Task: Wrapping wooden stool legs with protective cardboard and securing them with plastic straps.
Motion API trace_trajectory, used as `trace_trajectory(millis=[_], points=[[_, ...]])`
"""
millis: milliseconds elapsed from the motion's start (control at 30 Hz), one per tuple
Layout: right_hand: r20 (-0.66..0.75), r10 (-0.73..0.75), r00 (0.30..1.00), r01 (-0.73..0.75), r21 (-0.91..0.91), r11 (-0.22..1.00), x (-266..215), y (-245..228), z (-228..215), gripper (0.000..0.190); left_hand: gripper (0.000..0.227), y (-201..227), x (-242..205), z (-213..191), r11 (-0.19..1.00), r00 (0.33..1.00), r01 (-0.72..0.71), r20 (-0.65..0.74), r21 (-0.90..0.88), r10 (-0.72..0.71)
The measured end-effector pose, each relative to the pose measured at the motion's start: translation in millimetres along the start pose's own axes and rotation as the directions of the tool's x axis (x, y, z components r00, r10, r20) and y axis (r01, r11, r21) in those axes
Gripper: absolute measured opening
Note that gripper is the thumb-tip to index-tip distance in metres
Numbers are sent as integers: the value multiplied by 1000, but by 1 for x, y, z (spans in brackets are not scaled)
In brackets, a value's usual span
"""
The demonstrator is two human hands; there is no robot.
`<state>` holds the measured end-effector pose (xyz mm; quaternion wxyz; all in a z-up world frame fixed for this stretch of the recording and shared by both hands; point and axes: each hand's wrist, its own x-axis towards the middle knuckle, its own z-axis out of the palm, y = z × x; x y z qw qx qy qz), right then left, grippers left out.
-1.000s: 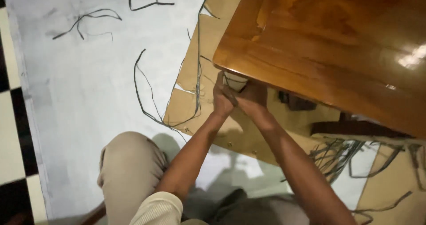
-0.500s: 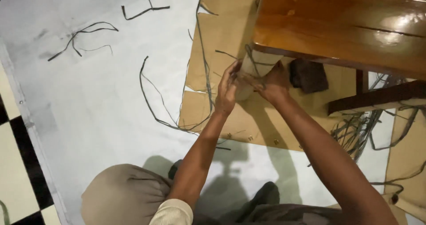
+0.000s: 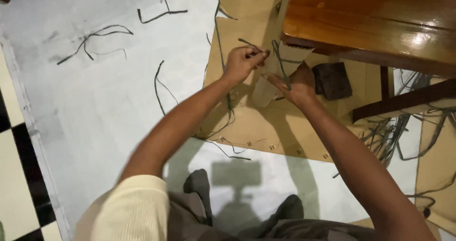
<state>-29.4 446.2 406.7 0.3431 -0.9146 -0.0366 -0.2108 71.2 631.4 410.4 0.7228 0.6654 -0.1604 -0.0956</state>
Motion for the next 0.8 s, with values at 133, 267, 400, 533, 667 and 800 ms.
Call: trace_trajectory(millis=[133,267,400,533,667,800], points=[[104,206,973,-189,-148,971,-10,20,11,84,8,9,-17,-7,990,983,129,137,-60,-120],[238,347,907,-259,-334,906,-27,95,49,99,5,3,-38,-1,912,980,184,137,-367,-143],[66,301,951,-286,-173,942,-30,13,3,77,15,-8,-44,1,941,975,219,93,-257,-201],[-66,374,925,-379,-116,918,-46,1,-16,33,14,-21,-55,-3,976,978,168,150,-140,-147],[-112,403,908,-406,-4,914,-71,5,-23,9,11,25,-68,5,996,986,71,153,-58,-62],[-52,485,873,-442,338,831,-71,-45,-23,13,12,30,-71,8,999,988,46,145,-15,-43]])
